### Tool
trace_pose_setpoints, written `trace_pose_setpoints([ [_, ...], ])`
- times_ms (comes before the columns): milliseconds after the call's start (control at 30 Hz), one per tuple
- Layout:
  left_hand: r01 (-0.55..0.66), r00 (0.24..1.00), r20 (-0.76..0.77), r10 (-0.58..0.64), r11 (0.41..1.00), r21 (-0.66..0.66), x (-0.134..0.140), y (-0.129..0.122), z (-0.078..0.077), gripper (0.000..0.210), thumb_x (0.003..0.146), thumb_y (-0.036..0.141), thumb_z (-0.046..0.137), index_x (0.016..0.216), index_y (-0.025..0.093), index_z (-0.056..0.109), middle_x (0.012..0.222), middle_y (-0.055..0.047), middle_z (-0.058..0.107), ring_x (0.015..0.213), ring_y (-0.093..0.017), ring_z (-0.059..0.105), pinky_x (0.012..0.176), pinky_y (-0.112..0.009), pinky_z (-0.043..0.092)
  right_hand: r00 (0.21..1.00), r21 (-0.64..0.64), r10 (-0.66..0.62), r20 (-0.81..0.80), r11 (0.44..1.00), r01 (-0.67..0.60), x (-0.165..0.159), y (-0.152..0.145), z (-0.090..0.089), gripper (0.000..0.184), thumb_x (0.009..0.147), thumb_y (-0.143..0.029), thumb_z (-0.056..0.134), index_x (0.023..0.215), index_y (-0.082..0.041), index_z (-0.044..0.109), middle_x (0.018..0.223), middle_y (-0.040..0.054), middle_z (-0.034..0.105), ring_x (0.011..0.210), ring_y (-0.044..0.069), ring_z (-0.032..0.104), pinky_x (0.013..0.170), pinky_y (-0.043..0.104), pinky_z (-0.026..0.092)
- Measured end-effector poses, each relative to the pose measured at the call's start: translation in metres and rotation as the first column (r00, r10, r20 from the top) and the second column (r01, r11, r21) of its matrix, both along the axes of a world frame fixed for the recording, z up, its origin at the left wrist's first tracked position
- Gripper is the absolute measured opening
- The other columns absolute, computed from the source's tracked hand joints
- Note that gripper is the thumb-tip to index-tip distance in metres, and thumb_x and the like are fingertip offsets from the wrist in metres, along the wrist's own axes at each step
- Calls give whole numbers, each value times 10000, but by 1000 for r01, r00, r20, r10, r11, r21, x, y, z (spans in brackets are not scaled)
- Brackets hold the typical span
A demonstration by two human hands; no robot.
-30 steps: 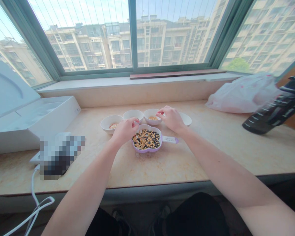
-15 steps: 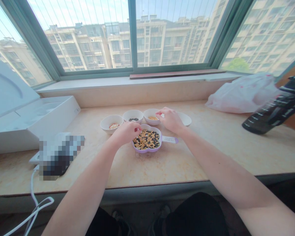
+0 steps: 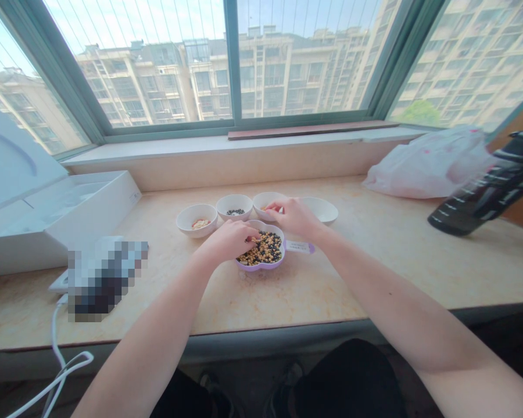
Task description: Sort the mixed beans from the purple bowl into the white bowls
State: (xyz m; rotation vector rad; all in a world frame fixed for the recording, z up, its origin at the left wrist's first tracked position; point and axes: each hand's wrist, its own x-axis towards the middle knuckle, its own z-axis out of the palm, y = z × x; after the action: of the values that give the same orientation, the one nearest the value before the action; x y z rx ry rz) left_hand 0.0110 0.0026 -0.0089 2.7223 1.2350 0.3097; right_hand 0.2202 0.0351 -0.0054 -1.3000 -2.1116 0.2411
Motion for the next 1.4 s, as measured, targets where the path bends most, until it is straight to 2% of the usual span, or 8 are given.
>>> trace_pose_setpoints([
  [233,-5,1000,-27,5,1000,-19,3,-2,2,265,855,156,584,964,260,802,914,-48,755,900,-236,674,838,-342,463,996,-34,83,-7,996,-84,-6,-6,0,207,916,-277,603,902,-201,795,887,59,787,728,186,669,674,302,442],
  [600,-21,998,-61,21,1000,-3,7,-4,5,217,855,154,575,903,227,774,856,-45,739,856,-227,676,797,-340,458,993,-63,114,12,992,-114,-9,-10,1,200,911,-245,593,899,-185,784,834,50,770,712,165,637,648,279,412],
  [967,-19,993,-117,14,999,-36,8,-4,10,273,856,148,521,897,234,777,825,-27,730,824,-208,659,749,-319,426,993,-131,118,29,985,-113,-11,-15,6,199,908,-228,590,917,-168,780,837,51,761,707,158,618,639,274,390],
  [1267,13,993,-120,-15,1000,-17,8,0,6,250,859,160,526,734,198,740,813,-44,721,788,-200,635,704,-313,407,989,-122,139,45,984,-133,-10,-13,4,185,909,-238,597,894,-175,770,818,46,756,705,159,618,630,275,386],
  [1400,44,986,-160,-37,998,38,9,2,0,253,892,170,499,710,170,676,886,-71,721,899,-226,641,769,-334,428,987,-118,156,40,982,-150,-10,-12,2,184,908,-239,599,887,-174,770,802,46,754,698,159,620,632,276,388],
])
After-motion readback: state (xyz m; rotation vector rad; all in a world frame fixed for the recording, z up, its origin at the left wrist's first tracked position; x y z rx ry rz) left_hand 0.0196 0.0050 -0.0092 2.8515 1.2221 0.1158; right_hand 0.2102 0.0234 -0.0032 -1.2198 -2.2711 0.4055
